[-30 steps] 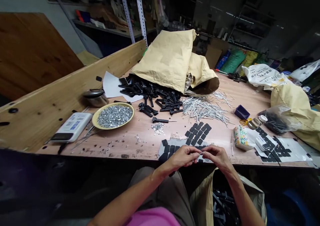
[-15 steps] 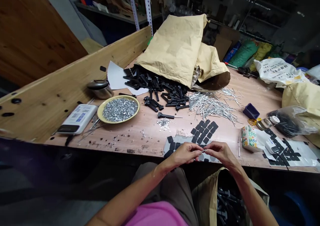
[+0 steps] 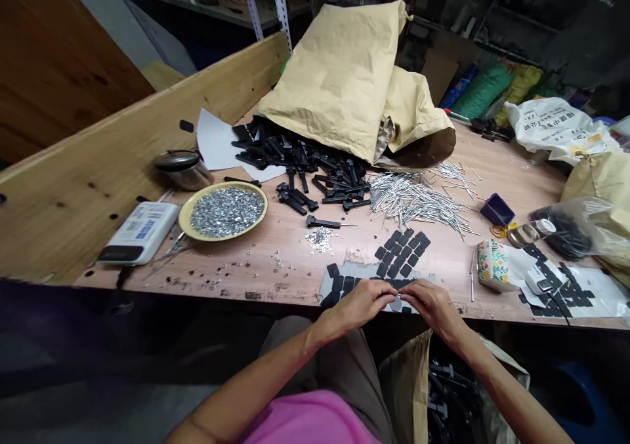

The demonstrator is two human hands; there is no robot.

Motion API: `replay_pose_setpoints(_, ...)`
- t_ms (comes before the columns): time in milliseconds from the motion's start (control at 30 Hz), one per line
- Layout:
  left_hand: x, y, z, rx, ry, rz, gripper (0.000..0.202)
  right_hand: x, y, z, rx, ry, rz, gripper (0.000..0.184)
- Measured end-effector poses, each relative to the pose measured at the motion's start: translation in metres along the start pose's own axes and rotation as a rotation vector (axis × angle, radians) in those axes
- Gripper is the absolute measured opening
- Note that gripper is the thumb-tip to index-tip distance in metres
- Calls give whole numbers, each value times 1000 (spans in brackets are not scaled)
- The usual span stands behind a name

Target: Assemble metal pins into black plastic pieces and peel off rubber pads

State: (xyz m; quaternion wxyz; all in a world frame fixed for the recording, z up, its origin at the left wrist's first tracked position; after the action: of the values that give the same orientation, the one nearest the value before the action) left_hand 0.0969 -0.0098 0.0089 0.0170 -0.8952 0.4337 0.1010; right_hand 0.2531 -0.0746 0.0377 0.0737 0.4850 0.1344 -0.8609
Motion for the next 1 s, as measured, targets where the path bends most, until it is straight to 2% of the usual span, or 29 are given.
replay_pose_setpoints(167, 1, 2, 0, 76, -121, -50, 17, 7, 4, -1, -50, 86, -103, 31)
replay_pose_setpoints(300, 6, 5, 1, 238, -206, -118, 17, 6, 3, 1, -58, 125, -117, 32)
replay_pose_setpoints(433, 10, 9, 1, 373, -248, -168, 23, 8, 2, 2, -86, 254, -148, 38)
replay_pose_setpoints(533, 13, 10, -1, 411, -259, -173, 24, 11, 2, 2, -94, 347, -155, 46)
replay_pose_setpoints(600, 14, 9, -2, 373, -207, -200, 22, 10, 2, 1, -49, 355, -150, 52)
replay_pose_setpoints(667, 12, 7, -2, 275, -102, -251, 20, 6, 2, 0, 59, 314, -164, 54)
replay_pose_setpoints(767, 11, 3, -1, 97, 71, -285, 18, -3, 1, -2, 192, 157, -214, 46)
replay_pose_setpoints(900, 11, 1, -1, 30, 156, -251, 18, -8, -1, -1, 95, -38, -210, 34)
replay_pose_setpoints(1000, 12, 3, -2, 35, 148, -243, 20, -4, -2, 0, 33, -42, -183, 32)
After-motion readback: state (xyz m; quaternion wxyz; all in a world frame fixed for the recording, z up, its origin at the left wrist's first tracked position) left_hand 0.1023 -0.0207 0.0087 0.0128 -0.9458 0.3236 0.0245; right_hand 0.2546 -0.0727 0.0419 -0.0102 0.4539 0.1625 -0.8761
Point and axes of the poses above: each hand's wrist, its own y-axis away from the middle knuckle, its own x-axis out of the palm, z = x × y, the point moved 2 cm from there along -y, towards the middle knuckle, and after that the axes turned 3 degrees about y, right-handed, at the moved point
